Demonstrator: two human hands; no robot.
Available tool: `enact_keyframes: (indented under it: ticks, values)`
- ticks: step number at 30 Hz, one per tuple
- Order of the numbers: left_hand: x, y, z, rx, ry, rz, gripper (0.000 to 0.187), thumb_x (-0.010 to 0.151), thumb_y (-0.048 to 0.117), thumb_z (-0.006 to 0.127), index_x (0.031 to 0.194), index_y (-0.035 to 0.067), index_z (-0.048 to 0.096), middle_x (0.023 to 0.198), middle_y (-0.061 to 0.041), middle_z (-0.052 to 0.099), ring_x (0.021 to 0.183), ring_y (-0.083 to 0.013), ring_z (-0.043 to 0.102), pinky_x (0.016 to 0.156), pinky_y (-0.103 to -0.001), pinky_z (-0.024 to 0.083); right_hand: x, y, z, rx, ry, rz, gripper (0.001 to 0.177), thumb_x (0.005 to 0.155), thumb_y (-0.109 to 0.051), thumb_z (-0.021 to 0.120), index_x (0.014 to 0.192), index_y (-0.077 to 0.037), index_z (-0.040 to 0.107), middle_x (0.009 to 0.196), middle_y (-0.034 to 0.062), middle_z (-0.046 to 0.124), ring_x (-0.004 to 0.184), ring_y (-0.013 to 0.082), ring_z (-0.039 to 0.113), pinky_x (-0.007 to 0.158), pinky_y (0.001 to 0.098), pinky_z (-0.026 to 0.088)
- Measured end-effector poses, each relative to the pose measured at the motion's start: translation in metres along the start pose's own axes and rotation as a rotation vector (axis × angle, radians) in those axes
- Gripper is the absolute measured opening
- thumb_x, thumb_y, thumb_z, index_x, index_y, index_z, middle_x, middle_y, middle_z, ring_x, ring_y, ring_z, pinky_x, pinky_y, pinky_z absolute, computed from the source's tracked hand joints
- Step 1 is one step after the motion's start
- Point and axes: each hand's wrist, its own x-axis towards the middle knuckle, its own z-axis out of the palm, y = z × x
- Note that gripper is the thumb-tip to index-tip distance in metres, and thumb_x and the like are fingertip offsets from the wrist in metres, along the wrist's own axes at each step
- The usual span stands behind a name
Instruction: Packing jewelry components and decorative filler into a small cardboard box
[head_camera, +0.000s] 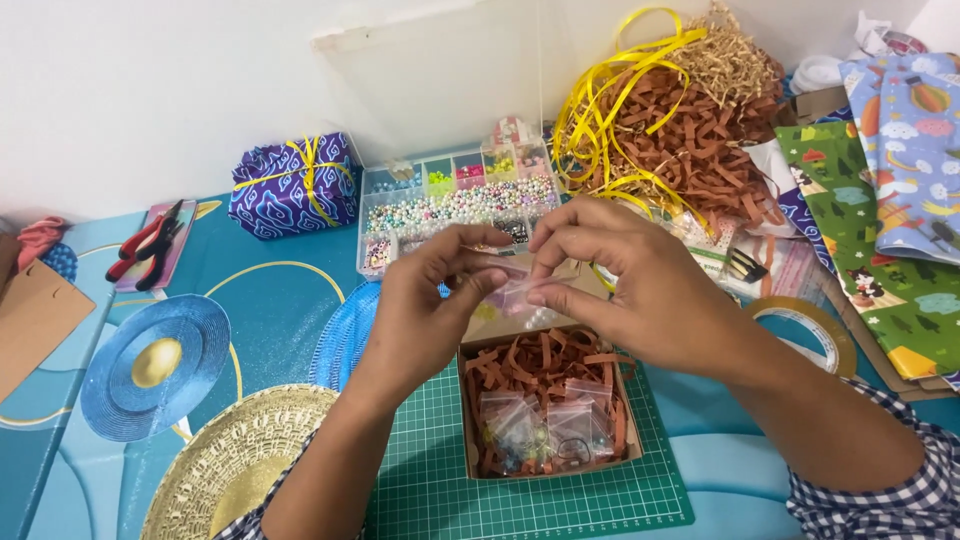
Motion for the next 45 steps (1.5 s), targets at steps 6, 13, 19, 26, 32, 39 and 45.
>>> enact_keyframes:
  ticks: [6, 13, 19, 26, 32, 39, 45]
  values:
    - [-0.002, 0.001, 0.004, -0.053, 0.101, -0.012, 0.04, 0.096, 0.021, 0.095, 0.129, 0.016, 0.073, 0.09, -0.003, 0.092, 0.075, -0.0091, 0.078, 0.071, -0.031, 0.062, 0.002, 0.003, 0.009, 0.021, 0.01, 0.004, 0.01, 0.104, -0.03, 0.084, 0.102, -0.02, 0.081, 0.118, -0.0026, 0.082, 0.116, 0.0208, 0.076, 0.1, 0.0439, 0.054]
    - [-0.003, -0.004, 0.002, -0.35, 0.049, 0.031, 0.064, 0.088, 0.005, 0.1, 0.12, 0.014, 0.046, 0.097, -0.01, 0.076, 0.081, -0.0164, 0.076, 0.074, -0.031, 0.068, -0.005, -0.004, 0.011, 0.089, -0.057, 0.184, 0.037, 0.103, -0.031, 0.083, 0.135, -0.021, 0.066, 0.121, -0.0019, 0.084, 0.107, 0.0151, 0.08, 0.076, 0.034, 0.062]
    - [-0.008, 0.012, -0.012, -0.261, -0.063, -0.057, 0.03, 0.109, 0.004, 0.077, 0.128, 0.01, 0.053, 0.104, -0.009, 0.076, 0.09, -0.018, 0.079, 0.079, -0.031, 0.067, -0.003, -0.004, 0.006, 0.039, -0.066, -0.013, 0.01, 0.104, -0.024, 0.082, 0.11, -0.015, 0.084, 0.101, -0.0008, 0.09, 0.09, 0.0179, 0.083, 0.081, 0.0363, 0.06]
    - [-0.06, 0.012, -0.015, 0.364, -0.154, 0.018, 0.006, 0.103, 0.027, 0.084, 0.106, 0.024, 0.08, 0.102, 0.005, 0.09, 0.089, -0.0143, 0.08, 0.076, -0.034, 0.059, -0.013, 0.013, 0.003, -0.073, -0.056, 0.013, 0.016, 0.106, -0.03, 0.082, 0.11, -0.016, 0.082, 0.099, -0.0009, 0.086, 0.089, 0.0176, 0.079, 0.077, 0.036, 0.057]
    - [-0.102, -0.044, 0.03, 0.795, -0.269, 0.223, 0.06, 0.09, 0.049, 0.099, 0.133, 0.011, 0.083, 0.131, -0.007, 0.077, 0.12, -0.0375, 0.06, 0.093, -0.057, 0.048, -0.026, 0.044, 0.03, -0.021, -0.172, 0.196, 0.013, 0.106, -0.031, 0.077, 0.112, -0.02, 0.081, 0.106, -0.0036, 0.086, 0.098, 0.0168, 0.08, 0.086, 0.0364, 0.056]
    - [-0.103, -0.051, 0.038, 0.798, -0.26, 0.189, 0.068, 0.1, 0.075, 0.076, 0.134, 0.016, 0.075, 0.128, -0.008, 0.068, 0.118, -0.0363, 0.056, 0.093, -0.056, 0.044, -0.032, 0.046, 0.047, 0.116, -0.073, 0.165, 0.013, 0.109, -0.02, 0.076, 0.12, -0.012, 0.073, 0.113, 0.0033, 0.081, 0.105, 0.0195, 0.079, 0.091, 0.0361, 0.06]
    - [-0.105, -0.049, 0.032, 0.672, -0.32, 0.168, 0.047, 0.098, 0.062, 0.087, 0.113, 0.018, 0.08, 0.123, -0.005, 0.071, 0.116, -0.0345, 0.056, 0.089, -0.057, 0.041, -0.034, 0.037, 0.046, 0.086, -0.171, 0.216, 0.011, 0.107, -0.017, 0.074, 0.118, -0.016, 0.075, 0.107, -0.0005, 0.083, 0.095, 0.0164, 0.078, 0.084, 0.0347, 0.056]
